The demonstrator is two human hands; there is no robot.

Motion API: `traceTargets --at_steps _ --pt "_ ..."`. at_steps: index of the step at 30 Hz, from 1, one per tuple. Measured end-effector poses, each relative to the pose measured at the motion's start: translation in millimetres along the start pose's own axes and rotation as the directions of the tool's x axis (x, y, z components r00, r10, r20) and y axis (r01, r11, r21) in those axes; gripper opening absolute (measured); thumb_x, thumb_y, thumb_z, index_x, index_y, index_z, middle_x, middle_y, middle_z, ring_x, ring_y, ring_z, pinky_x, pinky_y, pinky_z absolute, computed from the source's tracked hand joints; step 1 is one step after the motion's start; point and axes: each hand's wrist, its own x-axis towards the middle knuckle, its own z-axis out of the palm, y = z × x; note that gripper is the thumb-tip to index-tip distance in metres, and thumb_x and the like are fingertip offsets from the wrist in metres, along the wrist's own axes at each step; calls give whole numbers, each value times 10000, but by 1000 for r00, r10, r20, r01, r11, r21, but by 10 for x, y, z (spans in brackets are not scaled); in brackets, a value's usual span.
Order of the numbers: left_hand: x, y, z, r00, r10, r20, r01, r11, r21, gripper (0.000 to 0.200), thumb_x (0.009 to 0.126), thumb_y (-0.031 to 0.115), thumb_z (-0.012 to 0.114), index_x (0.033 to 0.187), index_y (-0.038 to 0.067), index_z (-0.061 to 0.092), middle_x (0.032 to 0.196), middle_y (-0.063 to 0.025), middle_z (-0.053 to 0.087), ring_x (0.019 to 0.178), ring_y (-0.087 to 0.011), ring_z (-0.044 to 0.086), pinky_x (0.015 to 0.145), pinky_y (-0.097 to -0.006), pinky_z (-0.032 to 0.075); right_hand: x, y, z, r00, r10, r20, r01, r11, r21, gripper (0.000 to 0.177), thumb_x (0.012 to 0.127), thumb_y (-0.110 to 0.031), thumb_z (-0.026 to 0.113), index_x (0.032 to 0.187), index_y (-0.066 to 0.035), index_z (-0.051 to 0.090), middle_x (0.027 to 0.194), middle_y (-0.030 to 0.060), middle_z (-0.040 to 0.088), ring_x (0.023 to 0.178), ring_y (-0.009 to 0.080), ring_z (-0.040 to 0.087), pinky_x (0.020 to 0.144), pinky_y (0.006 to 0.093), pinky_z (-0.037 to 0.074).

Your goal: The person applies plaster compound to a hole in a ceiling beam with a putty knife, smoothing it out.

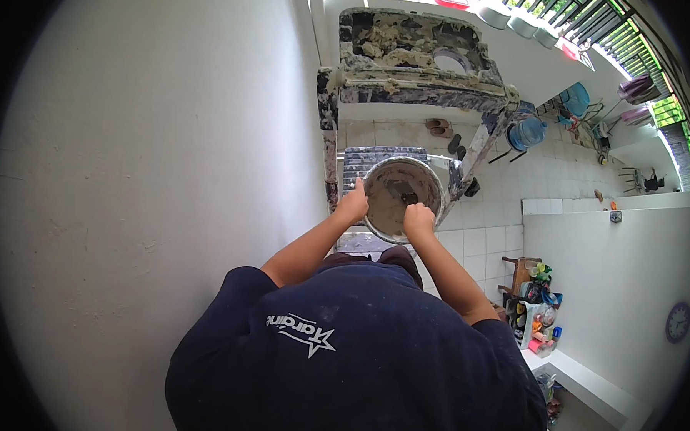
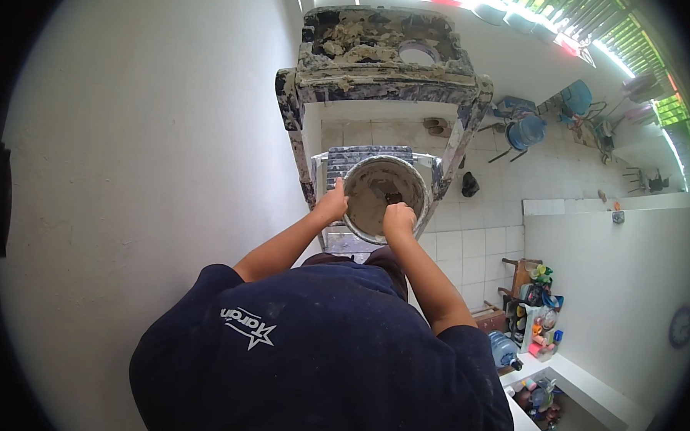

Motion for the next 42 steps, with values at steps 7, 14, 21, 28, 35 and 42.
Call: traceTargets --at_steps 7,14,21,28,35,42 --pt "77 -69 -197 953 132 274 18 875 -484 851 961 380 596 1482 -129 155 1141 -393 613 1019 -458 669 922 -518 512 122 307 -256 931 -53 361 -21 980 197 321 775 -175 630 1027 -22 756 1118 221 709 1065 355 689 926 414 551" --pt "341 -297 128 978 120 -172 -182 892 -414 460 1002 215 538 1395 3 429 1314 -317 542 1301 -426 483 1088 -460 382 216 470 -365 997 5 78 -51 806 589 446 737 -283 723 1129 -71 732 1123 207 707 1065 371 673 946 414 529" --pt "330 -267 94 954 204 -219 -257 934 -247 330 972 113 557 1271 -26 540 1227 -279 599 1153 -434 573 988 -458 448 160 303 -436 989 70 132 -127 859 496 418 780 -391 745 1073 -93 734 1069 191 722 1043 368 680 914 454 534" --pt "342 -254 92 955 196 -224 -260 916 -306 268 956 90 558 1210 6 550 1189 -270 604 1142 -451 559 955 -488 444 190 -128 -539 939 243 244 -344 700 626 376 966 -320 487 1187 -79 672 1220 257 654 1166 437 611 1006 515 468" --pt "347 -236 68 977 134 -169 -195 883 -428 193 934 91 577 1109 8 577 1112 -239 642 1067 -429 602 904 -456 467 298 -653 -148 917 -40 397 -182 844 505 447 902 -372 598 1216 -68 690 1249 232 653 1170 376 630 1000 457 500" --pt "321 -140 46 967 94 -235 -155 955 -254 275 906 47 524 1179 39 556 1162 -237 624 1103 -447 587 910 -493 464 289 -41 -623 752 -292 590 104 938 332 476 842 -409 651 1296 -268 678 1340 68 646 1207 291 627 1035 420 491"
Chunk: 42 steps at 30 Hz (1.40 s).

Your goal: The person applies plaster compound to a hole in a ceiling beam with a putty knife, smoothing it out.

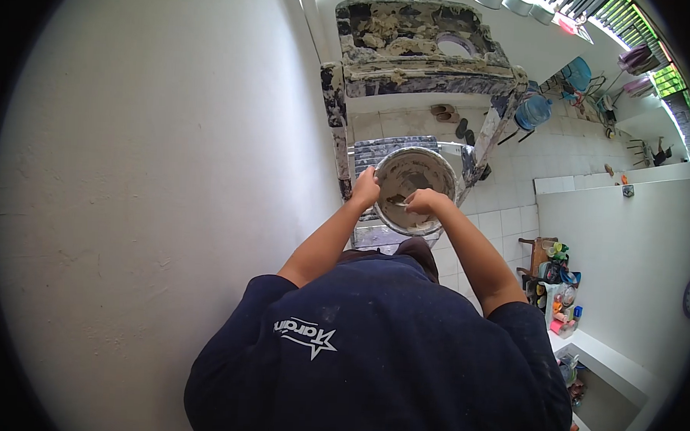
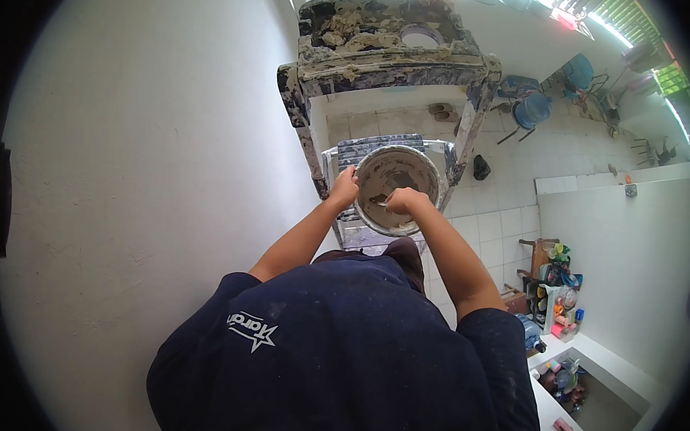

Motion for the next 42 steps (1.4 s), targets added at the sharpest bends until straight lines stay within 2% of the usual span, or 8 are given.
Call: traceTargets --at_steps 3,10,16,20,27,34,37,42 --pt "-28 22 -18 999 -50 -4 50 997 52 307 905 47 513 1210 41 542 1181 -236 620 1126 -453 578 923 -508 461 -31 122 34 994 89 60 -76 978 -195 479 816 -402 663 1288 -320 679 1312 62 664 1197 282 634 1032 408 493" --pt "-72 32 -43 998 6 63 -5 1000 -16 287 947 86 524 1227 24 523 1181 -278 626 1130 -464 583 923 -510 458 -561 269 200 910 328 -253 -331 943 34 446 804 -385 644 1232 -279 707 1241 75 697 1141 286 661 970 429 521" --pt "-73 6 -39 997 33 74 -33 999 -5 294 954 116 549 1230 20 509 1125 -298 646 1092 -477 606 890 -509 472 -480 -28 98 876 176 -449 -41 955 295 425 865 -369 593 1242 -198 691 1204 145 694 1117 334 659 961 447 519" --pt "-8 -87 42 997 -43 58 49 992 -120 281 948 123 579 1201 18 519 1075 -278 660 1037 -454 634 871 -484 483 -12 -297 352 889 286 -359 -122 901 416 438 883 -401 600 1262 -197 684 1253 139 677 1156 337 642 999 442 500" --pt "-28 -106 78 998 -64 -5 60 965 -255 199 950 116 614 1112 15 559 932 -97 638 855 -199 595 807 -349 483 -474 -156 333 947 238 -216 -234 971 43 377 876 -294 569 1189 -159 730 1236 145 692 1153 322 660 987 433 507" --pt "24 -223 136 984 -135 116 159 960 -232 300 1013 242 538 1174 -11 537 1066 -202 652 1066 -324 623 880 -437 515 -798 522 -42 812 166 -560 -257 962 -88 221 863 -203 578 1021 -156 727 1015 142 737 981 367 702 834 493 550" --pt "-147 155 -97 830 -393 397 536 761 -366 392 1071 341 414 1182 -25 504 1033 -175 633 881 -303 682 695 -486 605 -588 756 7 760 94 -644 -206 973 -101 203 876 -159 554 998 -130 714 939 167 731 902 395 701 789 514 549" --pt "-86 78 -55 891 -298 341 397 876 -272 452 1069 356 399 1207 -60 511 1025 -225 645 701 -342 714 511 -454 614 -386 628 362 729 215 -650 -274 962 11 217 883 -207 582 984 -74 721 941 186 729 910 386 707 798 502 559"
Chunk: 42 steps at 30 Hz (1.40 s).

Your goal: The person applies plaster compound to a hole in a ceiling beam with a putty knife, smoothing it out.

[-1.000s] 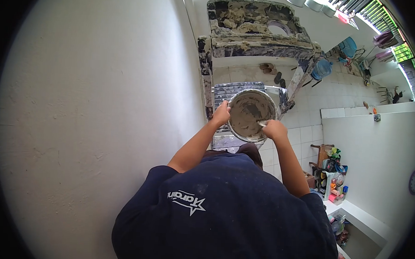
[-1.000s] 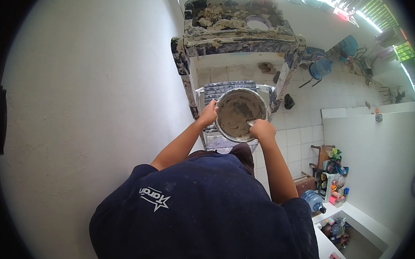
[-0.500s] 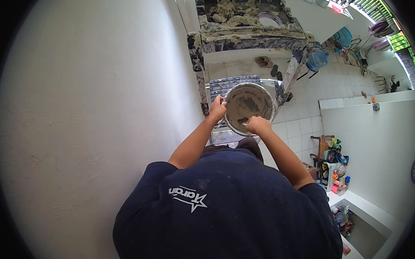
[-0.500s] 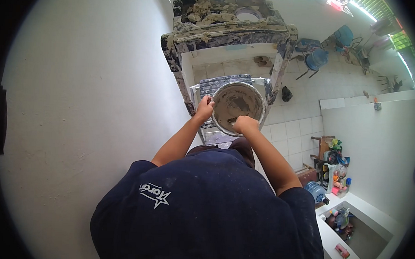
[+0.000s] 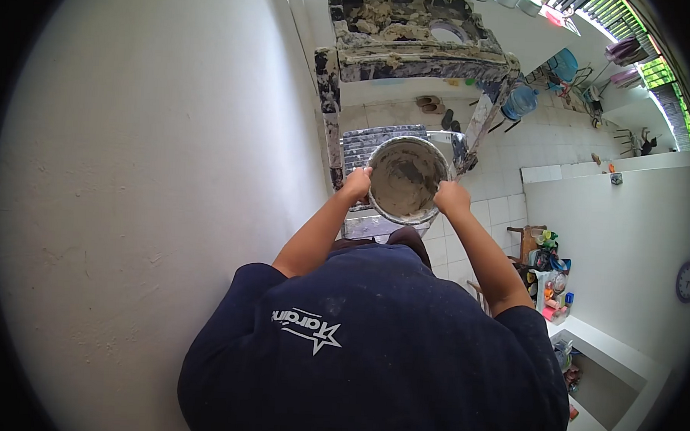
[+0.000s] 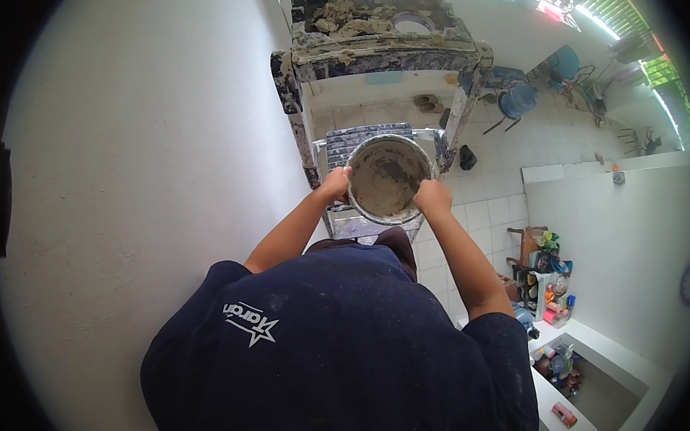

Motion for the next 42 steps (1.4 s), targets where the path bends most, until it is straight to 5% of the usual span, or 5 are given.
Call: traceTargets --at_steps 7,21,34,38,42 --pt "180 -135 3 991 -106 85 114 990 -87 497 1060 376 413 1273 -58 525 1112 -230 652 738 -325 716 493 -418 576 365 199 398 740 -41 672 -193 943 270 318 905 -256 626 710 -7 610 533 105 538 395 234 525 361 390 390" --pt "11 -17 -44 974 7 228 16 995 -99 401 1071 325 313 1247 12 493 998 -143 645 671 -245 686 424 -386 576 65 -269 298 734 -25 678 -553 558 619 260 876 -311 746 776 -83 672 532 16 531 354 102 418 333 266 261" --pt "-95 4 -22 991 -18 132 30 995 -91 379 1092 375 302 1264 77 460 1122 -123 594 867 -264 678 622 -489 625 205 -266 644 502 -538 677 -701 -711 -45 309 1001 -363 611 930 -66 567 664 -21 550 414 19 423 338 169 304" --pt "-68 20 -54 981 -52 189 73 992 -106 405 1087 389 305 1307 69 420 1223 -171 556 999 -349 652 703 -570 609 2 136 315 733 -80 675 -668 101 737 306 967 -359 653 1009 -56 659 699 29 610 430 63 488 428 218 408" --pt "-163 80 -32 985 -51 165 72 990 -123 423 1084 401 301 1331 74 407 1258 -190 544 1043 -393 638 757 -635 589 -357 152 -108 994 60 93 -106 737 668 307 904 -284 688 1139 -87 693 763 115 677 614 231 657 560 376 511"
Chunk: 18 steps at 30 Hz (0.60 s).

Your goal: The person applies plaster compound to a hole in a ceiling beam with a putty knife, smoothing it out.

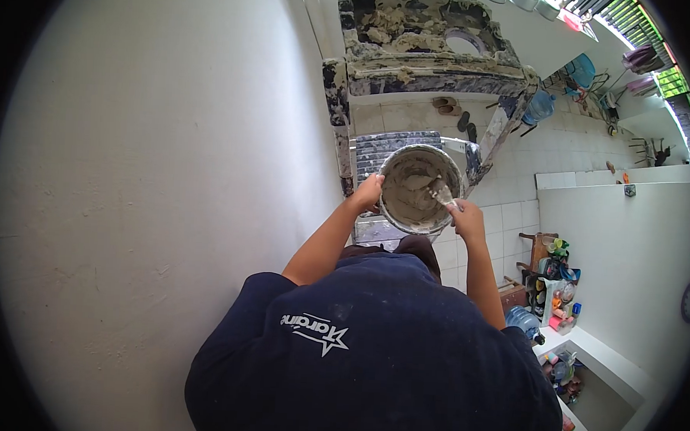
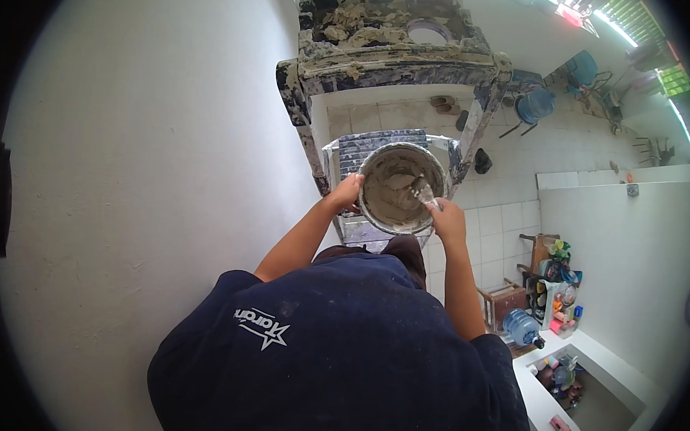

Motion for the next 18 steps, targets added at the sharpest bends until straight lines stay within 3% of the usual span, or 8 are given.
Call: traceTargets --at_steps 2,3,6,7,10,13,16,18 --pt "11 -18 -3 1000 2 2 -2 1000 1 422 1085 399 300 1331 73 405 1272 -191 533 1062 -400 629 747 -638 590 -120 -159 -61 904 -291 -314 174 920 -351 375 876 -241 689 1237 -140 678 827 152 702 769 323 707 668 448 538" --pt "62 -56 -16 1000 6 12 -6 1000 3 423 1084 399 299 1332 72 403 1278 -191 528 1067 -401 627 740 -638 592 -187 -333 -103 950 -152 -271 33 917 -398 343 896 -211 632 1235 -210 687 927 167 696 910 390 679 764 486 528" --pt "84 -78 -45 999 0 36 0 1000 -9 427 1084 401 297 1336 71 396 1299 -192 511 1085 -405 619 738 -644 593 -85 -367 198 940 -260 -221 116 853 -509 345 922 -157 557 1234 -227 688 941 160 668 891 377 681 752 476 536" --pt "68 -63 -33 999 -2 45 3 1000 -19 428 1083 402 297 1338 71 393 1307 -192 505 1091 -407 616 741 -647 592 -106 -425 302 974 -209 -92 122 814 -568 340 942 -127 495 1208 -209 691 963 153 644 931 361 682 767 473 544" --pt "-82 61 5 1000 13 23 -13 1000 -9 435 1082 402 297 1347 68 385 1317 -189 497 1096 -411 612 758 -659 583 -97 -293 735 986 -152 75 162 712 -683 315 899 -146 551 1146 -238 723 974 154 699 940 346 706 784 497 559" --pt "27 -23 -22 999 -15 32 16 999 -36 440 1082 399 300 1349 60 384 1320 -191 498 1102 -414 610 750 -656 585 -170 -371 567 954 -14 300 244 617 -748 265 846 -169 614 1057 -225 764 992 157 734 963 339 711 824 474 565" --pt "115 -96 -43 999 -7 51 9 999 -37 446 1081 400 304 1344 49 385 1321 -197 497 1111 -416 605 736 -652 591 -228 -520 177 958 4 288 189 744 -641 189 828 -146 608 897 -149 785 980 184 744 975 350 717 831 443 572" --pt "-14 41 0 1000 5 -8 -5 1000 -14 452 1079 413 307 1338 51 385 1294 -200 516 1069 -398 630 724 -620 604 -183 -754 -96 972 -53 229 177 806 -565 195 876 -226 612 944 -155 781 991 168 740 968 373 704 846 458 562"
